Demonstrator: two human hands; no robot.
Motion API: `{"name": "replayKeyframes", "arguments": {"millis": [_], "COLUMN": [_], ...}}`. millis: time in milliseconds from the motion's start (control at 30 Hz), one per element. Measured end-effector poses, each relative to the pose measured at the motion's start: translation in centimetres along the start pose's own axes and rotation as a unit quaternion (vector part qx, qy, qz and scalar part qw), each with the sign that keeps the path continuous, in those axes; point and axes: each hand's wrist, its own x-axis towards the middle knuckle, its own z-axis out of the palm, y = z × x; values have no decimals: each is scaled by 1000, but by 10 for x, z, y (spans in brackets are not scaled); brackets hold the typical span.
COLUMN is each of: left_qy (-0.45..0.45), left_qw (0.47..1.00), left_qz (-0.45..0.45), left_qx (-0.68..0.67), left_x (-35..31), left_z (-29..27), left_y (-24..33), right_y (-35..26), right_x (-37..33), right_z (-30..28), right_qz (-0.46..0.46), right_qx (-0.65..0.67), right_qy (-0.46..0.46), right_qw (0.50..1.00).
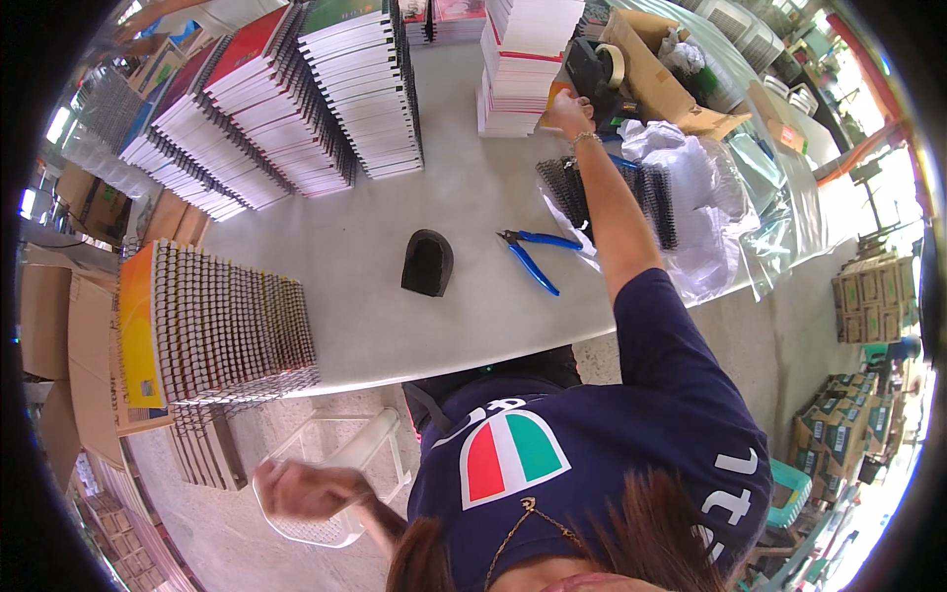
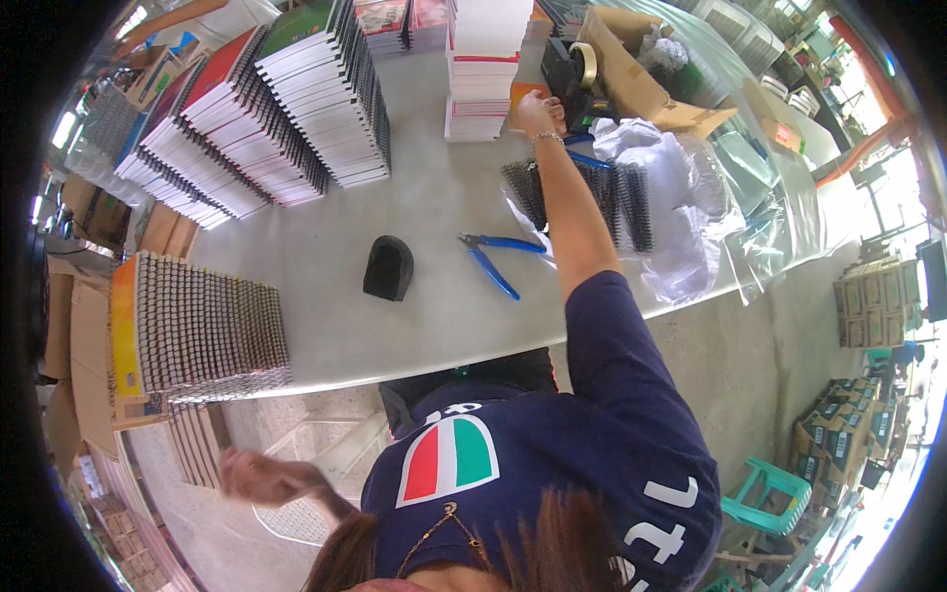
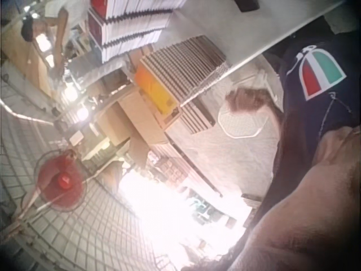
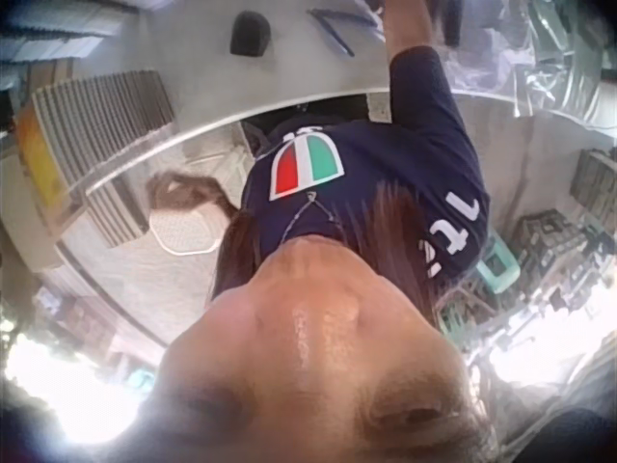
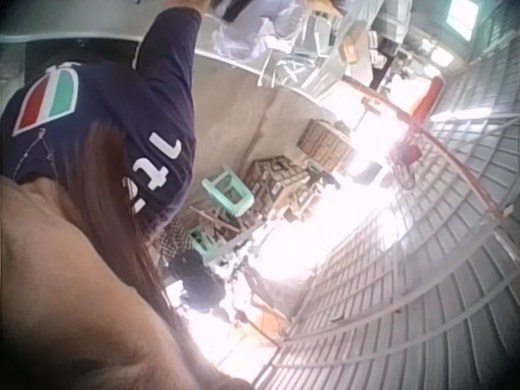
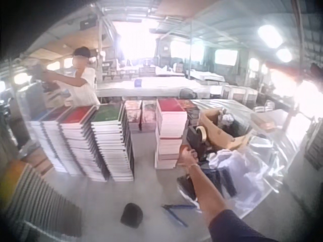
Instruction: The person repeatedly picks up a small spiral notebook and a black plastic cover, aligns them, and uses blue pliers to crimp the spiral binding. The person then places the finished notebook onto a stack on the table. This process is repeated for several notebooks.
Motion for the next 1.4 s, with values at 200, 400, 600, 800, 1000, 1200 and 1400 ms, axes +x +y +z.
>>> {"name": "replayKeyframes", "arguments": {"millis": [200,400,600,800,1000,1200,1400], "left_qy": [-417,-541,-464,-482,-480,-469,-405], "left_qw": [859,813,852,829,827,802,771], "left_qz": [-236,-82,-64,-58,-62,-62,-202], "left_qx": [-180,-199,-235,-277,-288,-364,-449], "left_x": [-15,-45,-59,-39,-48,-46,-20], "left_z": [65,124,170,189,182,180,189], "left_y": [77,86,81,93,112,139,133], "right_y": [-55,-30,-30,-11,-39,19,46], "right_x": [-65,-48,-39,-24,-61,-39,-215], "right_z": [-41,-35,-29,-15,-36,-34,-110], "right_qz": [52,47,-6,76,46,-66,-180], "right_qx": [-5,72,47,89,124,283,617], "right_qy": [-69,-96,-121,-41,-38,41,58], "right_qw": [996,992,992,992,990,956,763]}}
